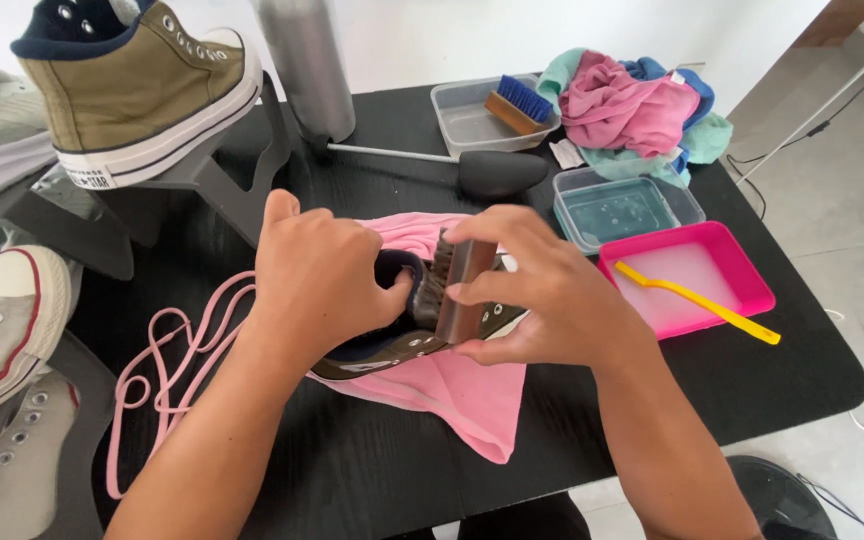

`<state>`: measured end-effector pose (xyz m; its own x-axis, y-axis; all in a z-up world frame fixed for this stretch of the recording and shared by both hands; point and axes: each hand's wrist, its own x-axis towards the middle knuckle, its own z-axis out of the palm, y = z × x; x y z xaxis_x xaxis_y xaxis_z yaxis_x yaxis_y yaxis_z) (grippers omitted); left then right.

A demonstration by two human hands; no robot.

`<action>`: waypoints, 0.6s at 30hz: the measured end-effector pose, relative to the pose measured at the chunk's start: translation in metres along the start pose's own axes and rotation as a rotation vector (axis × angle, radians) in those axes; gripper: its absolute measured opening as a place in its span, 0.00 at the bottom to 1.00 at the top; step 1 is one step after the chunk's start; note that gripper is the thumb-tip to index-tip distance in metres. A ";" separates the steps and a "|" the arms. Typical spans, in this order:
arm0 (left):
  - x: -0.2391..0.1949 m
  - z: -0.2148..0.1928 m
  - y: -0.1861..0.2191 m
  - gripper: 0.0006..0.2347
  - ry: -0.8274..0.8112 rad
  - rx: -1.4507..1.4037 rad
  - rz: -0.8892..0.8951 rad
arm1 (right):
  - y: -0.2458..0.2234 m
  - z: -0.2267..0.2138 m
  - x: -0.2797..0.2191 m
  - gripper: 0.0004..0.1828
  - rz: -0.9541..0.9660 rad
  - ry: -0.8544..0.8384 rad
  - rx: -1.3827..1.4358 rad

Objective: The person cleans a high-top sneaker by scrubbing the interior and exterior surfaces with a brush. They rotate the shoe to access different areas, including the tongue, eyelets, and heel, while working over a pink cloth on a table.

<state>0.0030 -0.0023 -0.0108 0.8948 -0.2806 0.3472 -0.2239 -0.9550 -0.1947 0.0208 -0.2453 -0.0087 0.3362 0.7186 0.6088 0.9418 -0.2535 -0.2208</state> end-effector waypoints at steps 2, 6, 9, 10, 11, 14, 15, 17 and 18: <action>0.000 0.001 0.000 0.23 0.010 -0.012 -0.018 | 0.002 -0.001 0.000 0.18 0.018 -0.046 -0.033; 0.001 0.000 0.001 0.23 0.019 -0.047 -0.015 | 0.009 -0.010 -0.001 0.17 0.123 -0.183 -0.061; 0.001 -0.001 0.002 0.23 0.015 -0.059 -0.018 | 0.009 -0.014 -0.001 0.23 0.137 -0.103 0.020; 0.001 -0.001 0.002 0.23 0.024 -0.068 -0.018 | 0.008 -0.015 -0.001 0.26 0.100 -0.014 0.075; 0.001 -0.001 0.001 0.23 0.024 -0.068 -0.020 | 0.007 -0.013 -0.002 0.26 0.098 -0.015 0.075; 0.001 0.002 -0.001 0.23 0.034 -0.053 -0.014 | 0.004 -0.005 -0.001 0.29 0.062 0.097 0.080; 0.001 0.003 -0.002 0.23 0.038 -0.037 -0.014 | 0.004 -0.003 0.000 0.27 0.031 0.052 0.112; 0.001 0.004 -0.003 0.23 0.042 -0.021 -0.013 | 0.005 0.000 0.002 0.26 0.002 0.006 0.144; 0.001 0.004 -0.003 0.24 0.036 -0.023 -0.014 | 0.006 0.001 0.001 0.23 0.039 -0.040 0.131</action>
<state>0.0057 0.0009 -0.0132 0.8837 -0.2698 0.3825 -0.2204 -0.9607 -0.1684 0.0266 -0.2450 -0.0101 0.3696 0.7358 0.5675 0.9184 -0.1967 -0.3432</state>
